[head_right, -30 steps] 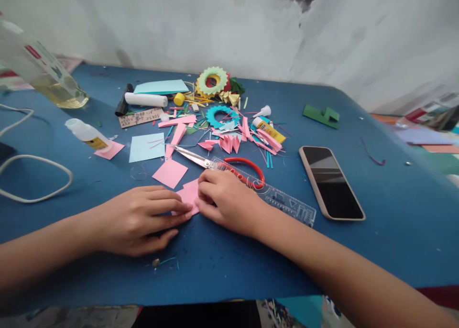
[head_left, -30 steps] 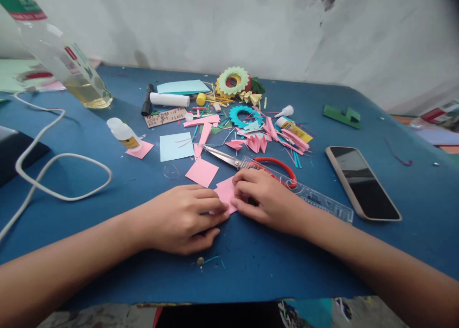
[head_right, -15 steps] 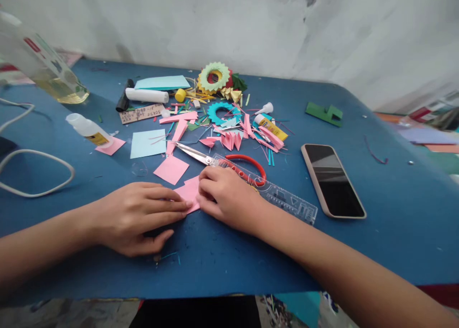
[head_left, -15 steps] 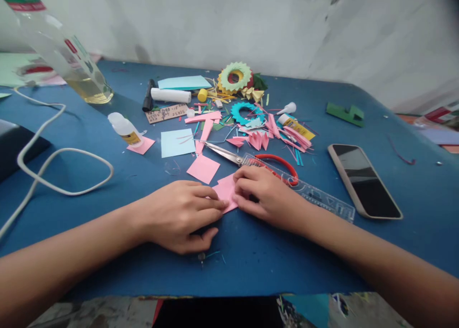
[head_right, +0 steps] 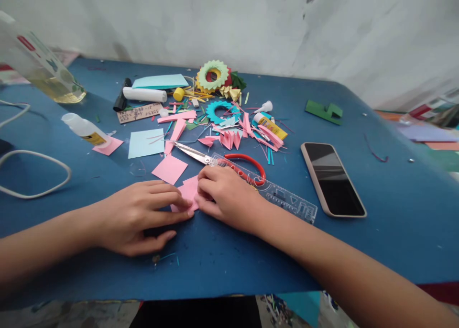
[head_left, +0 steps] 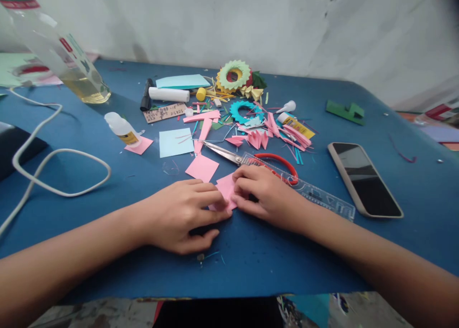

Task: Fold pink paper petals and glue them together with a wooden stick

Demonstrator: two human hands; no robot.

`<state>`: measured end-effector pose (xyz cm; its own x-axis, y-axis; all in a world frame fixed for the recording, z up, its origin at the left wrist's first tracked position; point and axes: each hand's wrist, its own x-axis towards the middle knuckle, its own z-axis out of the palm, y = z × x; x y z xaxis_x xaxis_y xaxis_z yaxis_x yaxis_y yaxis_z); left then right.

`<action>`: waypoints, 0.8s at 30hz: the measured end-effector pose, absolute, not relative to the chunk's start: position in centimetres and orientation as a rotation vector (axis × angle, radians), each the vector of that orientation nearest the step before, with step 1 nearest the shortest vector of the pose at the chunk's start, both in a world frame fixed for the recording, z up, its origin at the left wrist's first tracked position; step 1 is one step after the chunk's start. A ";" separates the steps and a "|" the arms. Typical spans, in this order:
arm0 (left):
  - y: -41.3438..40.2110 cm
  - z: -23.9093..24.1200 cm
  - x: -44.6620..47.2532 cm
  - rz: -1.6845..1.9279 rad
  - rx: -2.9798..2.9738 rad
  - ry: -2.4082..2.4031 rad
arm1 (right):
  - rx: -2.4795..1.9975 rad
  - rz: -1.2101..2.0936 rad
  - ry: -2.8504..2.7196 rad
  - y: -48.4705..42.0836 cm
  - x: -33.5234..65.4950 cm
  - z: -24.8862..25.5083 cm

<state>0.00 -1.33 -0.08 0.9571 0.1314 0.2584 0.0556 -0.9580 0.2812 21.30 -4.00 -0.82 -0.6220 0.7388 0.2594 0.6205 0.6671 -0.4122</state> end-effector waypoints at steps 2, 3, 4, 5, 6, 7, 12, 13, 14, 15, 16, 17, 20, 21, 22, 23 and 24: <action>-1.3 -0.1 0.0 0.407 2.797 0.150 | -1.064 0.398 -2.477 -4.1 21.4 -0.8; -1.3 -0.1 -0.1 0.415 2.781 0.156 | -1.063 0.398 -2.477 -4.1 21.4 -0.9; -1.3 -0.1 -0.1 0.424 2.768 0.161 | -1.061 0.398 -2.476 -4.1 21.4 -0.9; -1.3 -0.1 -0.1 0.428 2.764 0.163 | -1.062 0.398 -2.474 -4.1 21.4 -0.9; -1.2 -0.1 -0.1 0.427 2.768 0.159 | -1.063 0.398 -2.473 -4.2 21.4 -0.9; -1.2 -0.2 -0.1 0.422 2.780 0.152 | -1.064 0.398 -2.470 -4.2 21.5 -0.9; -1.5 -0.1 -0.1 0.425 2.898 0.128 | -1.074 0.414 -2.463 -4.1 21.3 -0.8; -1.6 -0.1 -0.1 0.430 2.919 0.133 | -1.079 0.417 -2.464 -4.1 21.3 -0.7; -1.7 -0.1 0.0 0.432 2.931 0.146 | -1.084 0.417 -2.466 -4.1 21.3 -0.7; -1.8 -0.1 0.0 0.431 2.934 0.163 | -1.086 0.412 -2.472 -4.1 21.2 -0.7; -1.9 -0.1 0.1 0.426 2.930 0.184 | -1.088 0.405 -2.480 -4.1 21.2 -0.6; -2.1 -0.1 0.1 0.418 2.922 0.209 | -1.088 0.399 -2.490 -4.2 21.2 -0.6; -2.3 -0.2 0.3 0.396 2.905 0.271 | -1.092 0.388 -2.500 -4.3 21.2 -0.5; -2.4 -0.1 0.3 0.389 2.911 0.285 | -1.095 0.380 -2.494 -4.3 21.1 -0.5; -2.5 -0.1 0.4 0.377 2.924 0.294 | -1.098 0.367 -2.486 -4.4 21.1 -0.5; -2.6 -0.1 0.4 0.363 2.941 0.300 | -1.098 0.352 -2.479 -4.4 21.1 -0.5; -2.8 -0.1 0.5 0.351 2.958 0.305 | -1.097 0.335 -2.472 -4.4 21.1 -0.5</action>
